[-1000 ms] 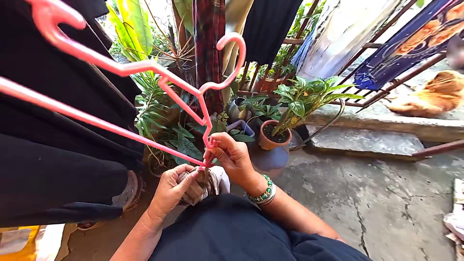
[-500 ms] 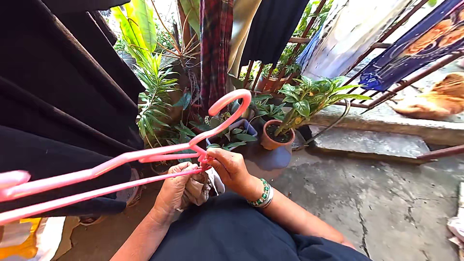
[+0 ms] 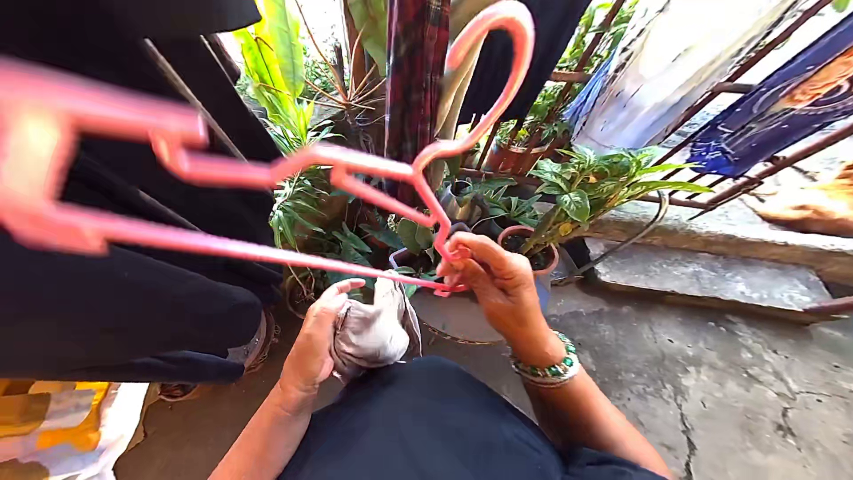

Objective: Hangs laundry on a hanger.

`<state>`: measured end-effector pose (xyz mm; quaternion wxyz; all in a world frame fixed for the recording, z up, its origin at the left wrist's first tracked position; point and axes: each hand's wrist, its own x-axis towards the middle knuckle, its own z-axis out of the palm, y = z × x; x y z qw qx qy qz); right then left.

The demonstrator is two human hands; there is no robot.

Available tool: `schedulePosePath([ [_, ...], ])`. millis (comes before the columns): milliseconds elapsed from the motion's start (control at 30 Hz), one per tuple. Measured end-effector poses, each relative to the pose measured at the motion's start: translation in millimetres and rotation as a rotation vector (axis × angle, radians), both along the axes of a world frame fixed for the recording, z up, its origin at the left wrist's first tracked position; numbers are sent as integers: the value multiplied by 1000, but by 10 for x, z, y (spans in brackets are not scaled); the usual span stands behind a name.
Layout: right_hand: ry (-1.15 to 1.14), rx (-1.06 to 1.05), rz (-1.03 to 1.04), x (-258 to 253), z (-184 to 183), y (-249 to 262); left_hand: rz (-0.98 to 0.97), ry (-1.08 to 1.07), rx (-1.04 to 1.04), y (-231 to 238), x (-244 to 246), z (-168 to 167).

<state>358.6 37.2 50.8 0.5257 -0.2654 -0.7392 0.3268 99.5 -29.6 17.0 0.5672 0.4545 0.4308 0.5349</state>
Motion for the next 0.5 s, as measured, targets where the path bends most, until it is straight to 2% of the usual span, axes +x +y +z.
schedulePosePath([
  [133,-108,-62,-64,402,-105,-17,127,-170,-12,-34,-53,33],
  [333,-123,-182,-151,952,-196,-4,158,-169,-42,-103,-106,98],
  [500,-291,-202,-199,1336,-341,-26,147,-323,-82,-147,-130,146],
])
